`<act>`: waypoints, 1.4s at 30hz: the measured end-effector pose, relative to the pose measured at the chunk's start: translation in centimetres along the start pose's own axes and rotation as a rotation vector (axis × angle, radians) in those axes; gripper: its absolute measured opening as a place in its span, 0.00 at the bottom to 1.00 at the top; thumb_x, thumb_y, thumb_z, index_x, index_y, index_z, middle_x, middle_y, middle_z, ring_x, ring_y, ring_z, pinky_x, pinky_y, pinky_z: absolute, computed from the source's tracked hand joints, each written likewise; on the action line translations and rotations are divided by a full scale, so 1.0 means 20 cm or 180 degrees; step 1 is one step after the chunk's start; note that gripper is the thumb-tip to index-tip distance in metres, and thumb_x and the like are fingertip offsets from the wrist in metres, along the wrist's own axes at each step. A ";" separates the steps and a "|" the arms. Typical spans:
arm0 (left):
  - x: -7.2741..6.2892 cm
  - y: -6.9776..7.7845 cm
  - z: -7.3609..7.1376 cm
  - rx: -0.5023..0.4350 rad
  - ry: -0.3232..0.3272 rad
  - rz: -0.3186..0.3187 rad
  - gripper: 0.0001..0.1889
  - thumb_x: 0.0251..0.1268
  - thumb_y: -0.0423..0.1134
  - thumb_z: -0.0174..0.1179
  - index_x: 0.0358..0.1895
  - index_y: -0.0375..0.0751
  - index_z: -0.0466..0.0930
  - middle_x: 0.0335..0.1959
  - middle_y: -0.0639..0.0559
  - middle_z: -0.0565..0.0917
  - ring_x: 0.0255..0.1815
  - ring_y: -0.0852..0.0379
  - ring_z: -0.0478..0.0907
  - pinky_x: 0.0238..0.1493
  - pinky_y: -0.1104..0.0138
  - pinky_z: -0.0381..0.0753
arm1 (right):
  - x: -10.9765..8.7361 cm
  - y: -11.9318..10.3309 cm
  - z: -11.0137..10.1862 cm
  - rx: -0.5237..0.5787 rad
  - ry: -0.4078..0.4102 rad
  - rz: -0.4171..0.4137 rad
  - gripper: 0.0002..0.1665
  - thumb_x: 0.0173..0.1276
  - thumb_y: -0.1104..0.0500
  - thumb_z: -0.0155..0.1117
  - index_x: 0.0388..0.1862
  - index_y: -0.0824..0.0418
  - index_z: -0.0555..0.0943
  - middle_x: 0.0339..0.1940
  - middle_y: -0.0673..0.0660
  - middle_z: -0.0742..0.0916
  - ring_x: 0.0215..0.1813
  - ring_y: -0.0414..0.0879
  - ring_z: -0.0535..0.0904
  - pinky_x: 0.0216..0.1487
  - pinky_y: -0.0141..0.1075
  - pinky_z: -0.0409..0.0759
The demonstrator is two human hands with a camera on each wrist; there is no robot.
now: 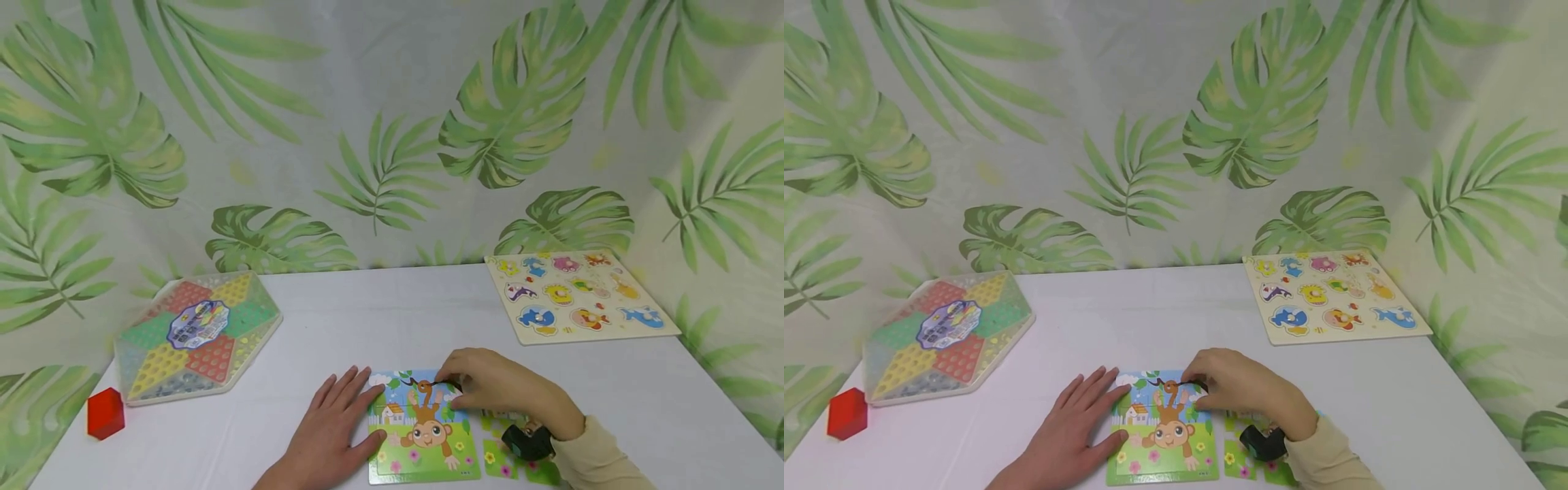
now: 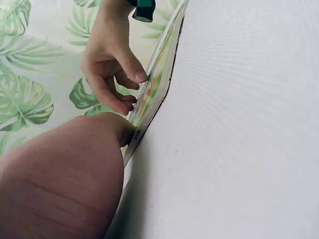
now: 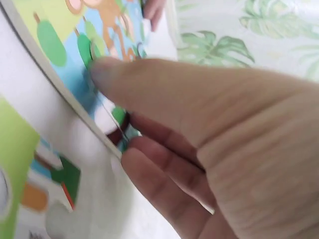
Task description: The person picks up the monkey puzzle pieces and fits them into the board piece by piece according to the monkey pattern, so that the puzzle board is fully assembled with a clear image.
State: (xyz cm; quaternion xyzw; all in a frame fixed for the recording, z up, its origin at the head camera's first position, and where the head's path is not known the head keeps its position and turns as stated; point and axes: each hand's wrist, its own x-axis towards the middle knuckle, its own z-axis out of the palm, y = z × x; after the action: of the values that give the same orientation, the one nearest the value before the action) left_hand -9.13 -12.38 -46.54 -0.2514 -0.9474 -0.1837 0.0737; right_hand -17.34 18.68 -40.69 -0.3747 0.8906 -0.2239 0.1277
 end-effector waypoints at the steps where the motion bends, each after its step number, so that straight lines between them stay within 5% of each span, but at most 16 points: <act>1: 0.00 0.00 0.00 -0.0010 -0.0002 -0.0007 0.32 0.73 0.63 0.56 0.74 0.52 0.72 0.80 0.48 0.66 0.83 0.47 0.57 0.79 0.47 0.54 | -0.01 0.01 -0.01 0.0052 -0.0028 -0.0031 0.20 0.64 0.51 0.78 0.55 0.51 0.87 0.51 0.43 0.87 0.46 0.34 0.80 0.49 0.36 0.82; 10: 0.00 0.00 0.02 -0.0060 -0.0029 -0.0025 0.33 0.74 0.64 0.54 0.74 0.53 0.72 0.80 0.49 0.66 0.83 0.47 0.56 0.80 0.46 0.54 | -0.08 0.05 -0.09 0.0314 -0.0041 -0.0028 0.21 0.67 0.52 0.75 0.58 0.52 0.85 0.55 0.47 0.88 0.51 0.43 0.84 0.50 0.38 0.85; 23: 0.00 0.00 0.01 -0.0009 -0.0010 -0.0011 0.32 0.73 0.64 0.55 0.74 0.53 0.72 0.80 0.48 0.66 0.83 0.46 0.57 0.79 0.44 0.56 | -0.25 0.11 -0.09 0.0357 -0.0155 0.0112 0.20 0.67 0.48 0.75 0.57 0.47 0.85 0.53 0.42 0.86 0.47 0.34 0.79 0.47 0.36 0.83; 42: 0.01 0.00 0.00 0.0006 -0.0022 -0.0002 0.32 0.73 0.64 0.54 0.74 0.53 0.72 0.81 0.48 0.65 0.83 0.47 0.57 0.79 0.45 0.56 | -0.29 0.15 -0.09 0.0682 -0.0537 0.0143 0.26 0.64 0.47 0.77 0.60 0.45 0.84 0.54 0.42 0.81 0.52 0.35 0.77 0.53 0.35 0.82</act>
State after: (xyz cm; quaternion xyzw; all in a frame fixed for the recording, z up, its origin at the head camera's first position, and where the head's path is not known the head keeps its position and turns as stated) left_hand -9.28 -12.38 -46.53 -0.2516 -0.9479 -0.1820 0.0707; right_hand -15.92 25.18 -40.32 -0.3564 0.8559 -0.2824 0.2463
